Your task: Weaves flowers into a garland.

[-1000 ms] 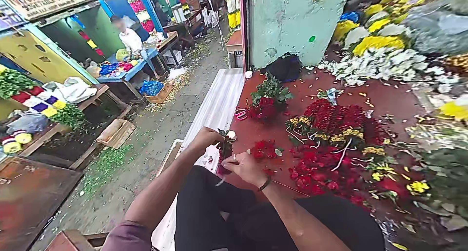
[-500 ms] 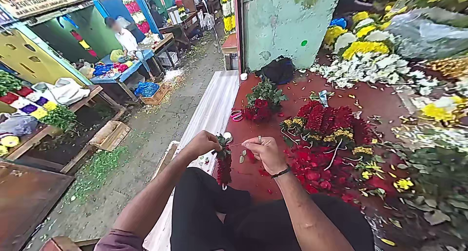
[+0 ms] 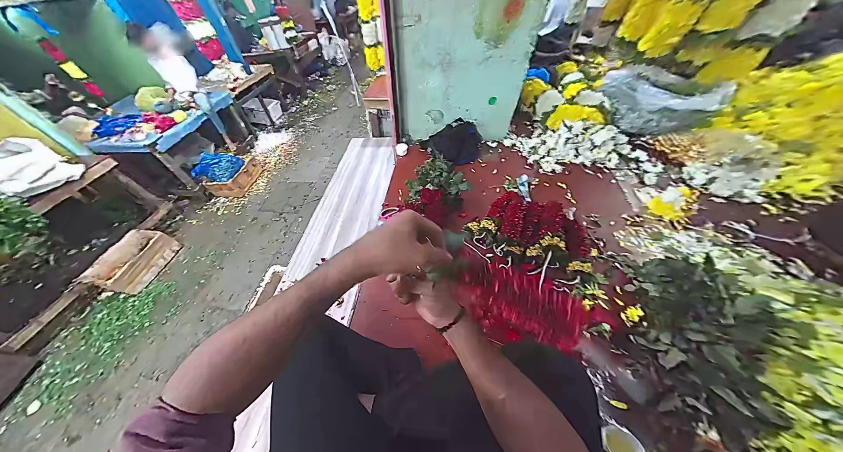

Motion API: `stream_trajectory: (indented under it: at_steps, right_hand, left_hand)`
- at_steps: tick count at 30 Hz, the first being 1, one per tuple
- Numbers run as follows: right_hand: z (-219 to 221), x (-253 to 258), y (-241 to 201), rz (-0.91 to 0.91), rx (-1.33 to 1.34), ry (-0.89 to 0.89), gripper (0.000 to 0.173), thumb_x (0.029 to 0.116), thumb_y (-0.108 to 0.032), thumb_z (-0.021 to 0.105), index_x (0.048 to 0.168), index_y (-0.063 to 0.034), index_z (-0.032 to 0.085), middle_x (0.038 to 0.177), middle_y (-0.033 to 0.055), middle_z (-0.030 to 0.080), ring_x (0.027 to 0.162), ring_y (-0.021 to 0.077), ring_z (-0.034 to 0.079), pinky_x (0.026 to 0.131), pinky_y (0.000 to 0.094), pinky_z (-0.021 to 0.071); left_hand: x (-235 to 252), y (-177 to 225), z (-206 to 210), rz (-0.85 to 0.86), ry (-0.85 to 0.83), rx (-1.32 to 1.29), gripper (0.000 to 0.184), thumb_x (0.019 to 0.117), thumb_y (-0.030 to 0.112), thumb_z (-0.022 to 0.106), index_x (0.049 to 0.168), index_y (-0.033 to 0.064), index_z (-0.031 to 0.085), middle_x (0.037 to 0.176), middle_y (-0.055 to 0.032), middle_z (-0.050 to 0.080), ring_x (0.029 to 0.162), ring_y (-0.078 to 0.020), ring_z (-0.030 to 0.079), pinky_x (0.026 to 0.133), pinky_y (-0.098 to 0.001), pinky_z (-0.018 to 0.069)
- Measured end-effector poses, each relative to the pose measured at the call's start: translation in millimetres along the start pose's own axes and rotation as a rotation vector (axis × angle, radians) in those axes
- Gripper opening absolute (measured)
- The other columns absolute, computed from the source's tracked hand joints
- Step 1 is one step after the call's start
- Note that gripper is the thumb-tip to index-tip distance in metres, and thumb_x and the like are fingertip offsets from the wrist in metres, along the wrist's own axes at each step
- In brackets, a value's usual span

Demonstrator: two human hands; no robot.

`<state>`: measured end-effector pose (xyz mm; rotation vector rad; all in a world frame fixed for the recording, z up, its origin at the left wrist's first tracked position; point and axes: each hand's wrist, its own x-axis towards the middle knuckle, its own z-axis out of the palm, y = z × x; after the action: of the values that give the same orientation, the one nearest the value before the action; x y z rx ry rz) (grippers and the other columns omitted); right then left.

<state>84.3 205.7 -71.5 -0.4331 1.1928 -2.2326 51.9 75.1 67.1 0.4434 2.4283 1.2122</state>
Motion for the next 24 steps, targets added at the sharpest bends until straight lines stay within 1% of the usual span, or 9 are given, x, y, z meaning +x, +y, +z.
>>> stream_trajectory:
  at_steps: [1, 3, 5, 8, 11, 15, 17, 20, 24]
  right_hand:
    - [0, 1, 8, -0.036, 0.017, -0.01, 0.014, 0.0902, -0.006, 0.059, 0.089, -0.0082, 0.073, 0.062, -0.0102, 0.057, 0.052, -0.0007, 0.049, 0.049, 0.0181, 0.04]
    - [-1, -1, 14, -0.052, 0.004, -0.069, 0.015, 0.0941, -0.005, 0.06, 0.09, -0.008, 0.074, 0.064, -0.0102, 0.059, 0.053, -0.0025, 0.049, 0.05, 0.0163, 0.0393]
    - [-7, 3, 19, -0.049, -0.003, -0.091, 0.015, 0.0968, -0.005, 0.062, 0.094, -0.0033, 0.076, 0.071, -0.0054, 0.065, 0.054, -0.0027, 0.047, 0.05, 0.0162, 0.038]
    - [-19, 10, 21, -0.028, -0.031, 0.024, 0.012, 0.0939, -0.003, 0.066, 0.091, -0.0004, 0.077, 0.066, -0.0015, 0.063, 0.05, -0.0008, 0.042, 0.046, 0.0175, 0.0341]
    - [-33, 15, 26, 0.067, -0.105, 0.088, 0.011, 0.095, -0.003, 0.068, 0.094, 0.0002, 0.077, 0.064, -0.0006, 0.06, 0.047, 0.0, 0.037, 0.044, 0.0178, 0.0296]
    - [-30, 13, 29, 0.148, -0.195, 0.042, 0.011, 0.0948, -0.003, 0.067, 0.092, 0.0001, 0.077, 0.062, -0.0017, 0.059, 0.046, -0.0007, 0.034, 0.043, 0.018, 0.0263]
    - [-28, 12, 27, 0.175, -0.282, -0.011, 0.011, 0.0948, -0.003, 0.067, 0.092, -0.0003, 0.077, 0.067, -0.0014, 0.064, 0.049, -0.0008, 0.04, 0.045, 0.018, 0.031]
    - [-32, 9, 26, 0.209, -0.478, -0.135, 0.012, 0.0954, -0.007, 0.067, 0.094, -0.0022, 0.079, 0.083, 0.001, 0.074, 0.067, 0.0016, 0.059, 0.061, 0.0219, 0.0482]
    - [-42, 15, 9, 0.2, -0.652, -0.211, 0.013, 0.0962, -0.008, 0.067, 0.097, -0.0041, 0.079, 0.084, 0.0013, 0.075, 0.072, 0.0049, 0.065, 0.069, 0.0256, 0.0563]
  left_hand:
    - [6, -7, -1, -0.025, 0.075, 0.01, 0.014, 0.0945, 0.022, 0.073, 0.092, 0.0083, 0.074, 0.086, -0.0044, 0.072, 0.073, -0.0152, 0.067, 0.068, -0.0389, 0.0576]
    - [16, -32, -7, -0.102, 0.186, 0.043, 0.011, 0.0929, 0.021, 0.072, 0.092, 0.0107, 0.076, 0.089, -0.0027, 0.074, 0.079, -0.0158, 0.07, 0.074, -0.0444, 0.059]
    - [16, -70, -19, -0.187, 0.26, 0.104, 0.012, 0.0914, 0.024, 0.071, 0.091, 0.0135, 0.076, 0.084, -0.0018, 0.075, 0.075, -0.0166, 0.072, 0.073, -0.0473, 0.0598]
    - [-7, -126, -40, -0.409, 0.234, 0.137, 0.016, 0.0919, 0.027, 0.073, 0.089, 0.0124, 0.077, 0.085, -0.0075, 0.073, 0.081, -0.0244, 0.069, 0.076, -0.0566, 0.055]
    - [-45, -149, -38, -0.568, 0.108, 0.06, 0.015, 0.0961, 0.021, 0.072, 0.091, 0.008, 0.077, 0.089, -0.0075, 0.074, 0.084, -0.0213, 0.067, 0.079, -0.0501, 0.053]
    - [-76, -158, -24, -0.583, -0.058, -0.016, 0.011, 0.0971, 0.016, 0.071, 0.091, 0.0088, 0.078, 0.087, -0.0014, 0.073, 0.083, -0.0102, 0.066, 0.082, -0.0364, 0.0531]
    - [-85, -167, -21, -0.558, -0.02, -0.111, 0.015, 0.0972, 0.017, 0.071, 0.088, 0.0083, 0.078, 0.084, -0.0014, 0.074, 0.079, -0.0096, 0.066, 0.079, -0.0341, 0.0541]
    - [-90, -193, -23, -0.534, 0.041, -0.219, 0.017, 0.0957, 0.024, 0.073, 0.086, 0.0099, 0.078, 0.085, -0.0046, 0.074, 0.079, -0.0163, 0.068, 0.075, -0.042, 0.056]
    - [-73, -217, -10, -0.482, 0.078, -0.143, 0.016, 0.0889, 0.03, 0.078, 0.084, 0.0148, 0.079, 0.083, -0.0035, 0.075, 0.083, -0.0192, 0.071, 0.079, -0.0512, 0.0566]
